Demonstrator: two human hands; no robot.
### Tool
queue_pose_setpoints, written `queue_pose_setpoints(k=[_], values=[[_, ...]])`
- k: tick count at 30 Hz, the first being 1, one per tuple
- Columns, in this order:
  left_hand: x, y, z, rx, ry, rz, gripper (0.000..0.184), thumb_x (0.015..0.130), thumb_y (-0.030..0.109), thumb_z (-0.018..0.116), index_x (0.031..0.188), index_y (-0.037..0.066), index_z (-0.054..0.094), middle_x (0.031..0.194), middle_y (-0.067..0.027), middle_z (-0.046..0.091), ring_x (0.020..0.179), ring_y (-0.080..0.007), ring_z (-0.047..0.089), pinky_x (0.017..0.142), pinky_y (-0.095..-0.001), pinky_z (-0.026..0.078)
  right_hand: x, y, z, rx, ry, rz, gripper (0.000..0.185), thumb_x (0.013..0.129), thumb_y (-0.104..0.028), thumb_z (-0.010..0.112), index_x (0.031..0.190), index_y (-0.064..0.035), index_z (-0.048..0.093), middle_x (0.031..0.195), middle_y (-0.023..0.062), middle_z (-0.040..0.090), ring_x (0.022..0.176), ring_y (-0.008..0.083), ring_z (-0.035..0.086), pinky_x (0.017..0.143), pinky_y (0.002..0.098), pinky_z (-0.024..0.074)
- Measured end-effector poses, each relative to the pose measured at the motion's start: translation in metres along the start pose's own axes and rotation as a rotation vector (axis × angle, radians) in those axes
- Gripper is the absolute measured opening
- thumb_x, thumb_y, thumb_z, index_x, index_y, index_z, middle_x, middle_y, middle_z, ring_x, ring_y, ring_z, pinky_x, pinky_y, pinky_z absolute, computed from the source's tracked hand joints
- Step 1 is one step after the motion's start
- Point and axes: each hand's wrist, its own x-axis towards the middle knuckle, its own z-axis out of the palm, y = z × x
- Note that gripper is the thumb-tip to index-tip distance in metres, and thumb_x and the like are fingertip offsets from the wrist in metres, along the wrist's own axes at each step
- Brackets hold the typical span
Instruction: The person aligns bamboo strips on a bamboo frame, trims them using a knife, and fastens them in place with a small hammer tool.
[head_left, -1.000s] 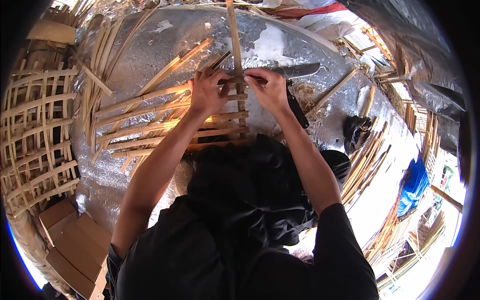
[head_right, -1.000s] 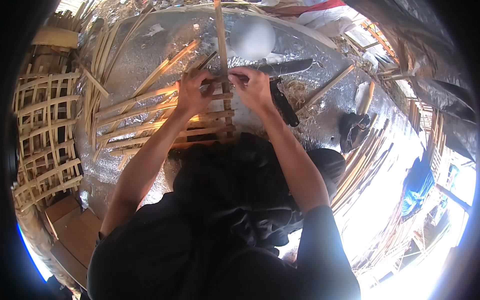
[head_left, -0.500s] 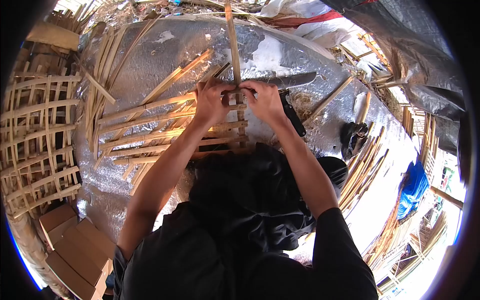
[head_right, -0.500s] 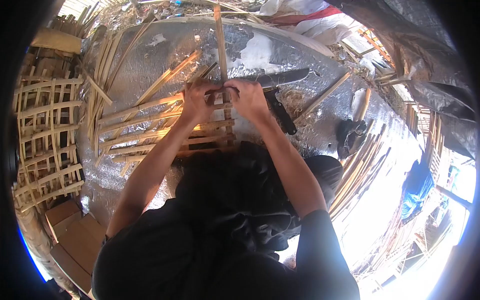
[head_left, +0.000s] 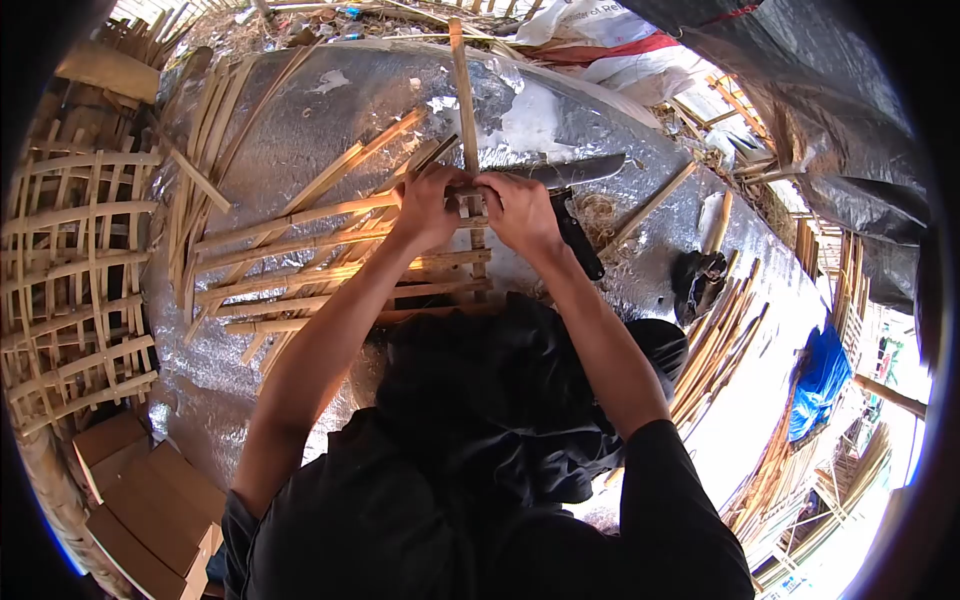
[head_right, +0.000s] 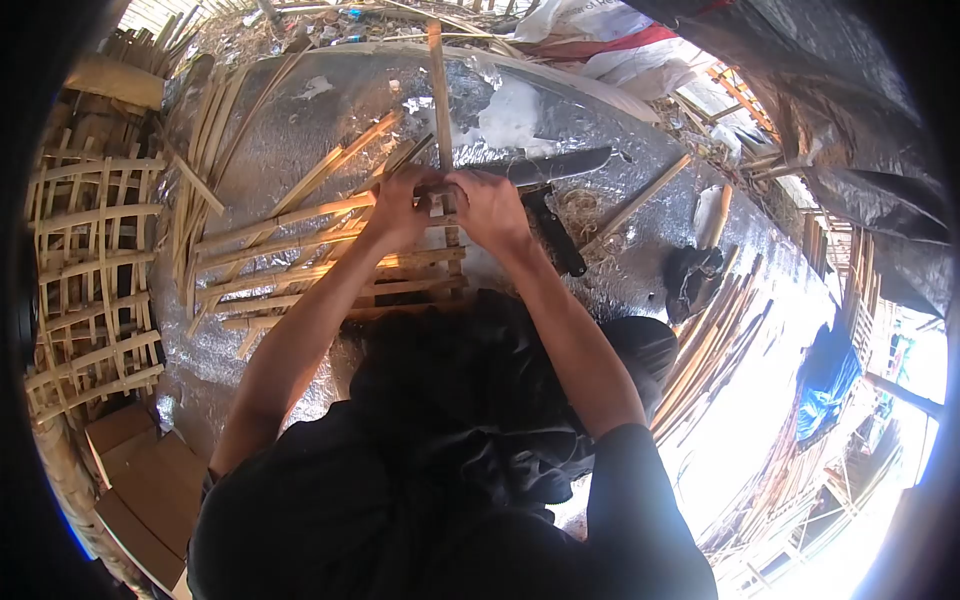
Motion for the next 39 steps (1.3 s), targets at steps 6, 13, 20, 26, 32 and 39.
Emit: queue_pose_setpoints(k=[6,13,20,26,32,39], values=[[0.003,0.005,0.004,-0.094,0.024,-0.024,0.024,0.08,0.009,0.075,0.102,0.018,0.074,0.101,-0.003,0.072,0.105,-0.0295,0.062,0.092,-0.0473,0.039,-0.002,0.002,0.002,-0.013,0.002,-0.029,0.019,0.092,-0.005,0.065,0.108,-0.0051,0.072,0.093,0.0158,0.074,0.085,0.0365,0.073,0.072,0.0453,0.0605],[-0.004,0.015,0.005,0.025,0.16,0.026,0.027,0.078,0.014,0.085,0.103,0.015,0.076,0.099,-0.0031,0.074,0.099,-0.0251,0.07,0.088,-0.0422,0.041,-0.008,-0.003,0.004,0.039,0.081,-0.068,0.025,0.09,0.001,0.066,0.114,-0.0033,0.074,0.101,0.0152,0.072,0.085,0.0351,0.072,0.071,0.0422,0.0611],[-0.005,0.016,0.011,0.035,0.216,-0.004,0.015,0.077,0.015,0.083,0.091,0.018,0.079,0.101,-0.002,0.073,0.103,-0.0301,0.065,0.089,-0.0475,0.038,-0.012,-0.011,0.002,0.04,0.129,-0.042,0.022,0.089,0.003,0.068,0.11,-0.0002,0.075,0.102,0.0146,0.071,0.087,0.034,0.073,0.071,0.0393,0.0604],[-0.003,0.006,0.019,-0.078,0.202,0.021,0.012,0.078,0.015,0.083,0.088,0.019,0.079,0.098,0.0,0.073,0.102,-0.0286,0.065,0.089,-0.0484,0.037,-0.014,-0.017,-0.007,0.011,0.156,0.04,0.029,0.096,-0.018,0.069,0.118,0.0003,0.07,0.101,0.0182,0.07,0.099,0.0402,0.07,0.087,0.0494,0.0579],[-0.001,0.015,0.016,0.029,0.221,-0.011,0.01,0.08,0.023,0.086,0.084,0.021,0.077,0.093,0.0041,0.071,0.099,-0.0213,0.066,0.091,-0.0473,0.034,-0.087,0.03,-0.059,-0.487,0.014,0.419,0.045,0.095,-0.029,0.073,0.126,0.0022,0.062,0.119,0.0247,0.067,0.108,0.0457,0.066,0.092,0.0538,0.0533],[-0.002,0.009,0.019,-0.032,0.206,-0.01,0.011,0.081,0.023,0.086,0.085,0.019,0.077,0.092,0.0024,0.07,0.096,-0.0224,0.066,0.086,-0.0446,0.039,-0.111,0.04,-0.06,-0.166,0.03,0.434,0.04,0.096,-0.019,0.069,0.126,0.0036,0.057,0.12,0.0312,0.062,0.105,0.052,0.063,0.092,0.0564,0.0516]])
